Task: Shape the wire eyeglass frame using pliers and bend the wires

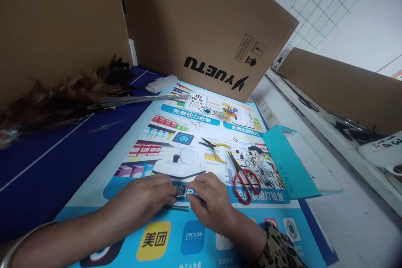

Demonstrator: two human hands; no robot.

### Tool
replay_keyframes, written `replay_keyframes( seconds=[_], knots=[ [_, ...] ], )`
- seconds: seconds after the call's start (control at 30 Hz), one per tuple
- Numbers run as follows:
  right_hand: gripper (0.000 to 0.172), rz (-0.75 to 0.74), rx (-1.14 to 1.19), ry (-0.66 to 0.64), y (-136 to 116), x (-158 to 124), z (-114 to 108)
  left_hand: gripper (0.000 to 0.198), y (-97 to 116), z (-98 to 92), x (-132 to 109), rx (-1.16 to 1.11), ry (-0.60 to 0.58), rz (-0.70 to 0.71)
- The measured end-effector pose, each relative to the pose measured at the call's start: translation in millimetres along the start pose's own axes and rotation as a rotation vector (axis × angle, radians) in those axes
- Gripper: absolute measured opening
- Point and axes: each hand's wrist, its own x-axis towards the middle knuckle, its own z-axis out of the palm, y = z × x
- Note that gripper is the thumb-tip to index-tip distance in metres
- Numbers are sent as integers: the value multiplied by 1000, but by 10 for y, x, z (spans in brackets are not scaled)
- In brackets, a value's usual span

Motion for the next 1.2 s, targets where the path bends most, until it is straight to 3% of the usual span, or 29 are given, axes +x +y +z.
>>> replay_keyframes(
  seconds=[0.13, 0.27, 0.47, 0.73, 1.03, 1.2],
  knots=[
    [16, -110, -271, -130, 0, -13, 24, 29, 4, 16, 15, 51, 23, 96],
    [20, -172, -382, -198, -41, -21, 31, 29, 31, -12, 38, 97, -20, 59],
    [18, -59, -434, -170, -79, 13, 52, 25, 74, -121, 81, 240, -101, 32],
    [13, -84, -611, -198, -149, 65, 144, 16, 280, -216, 181, 461, -135, 84],
    [12, -26, -576, -341, -128, 162, 68, 20, 340, -267, 295, 508, -143, 71],
    [8, 4, -607, -398, -143, 221, 112, 16, 322, -269, 323, 566, -209, 59]
  ],
)
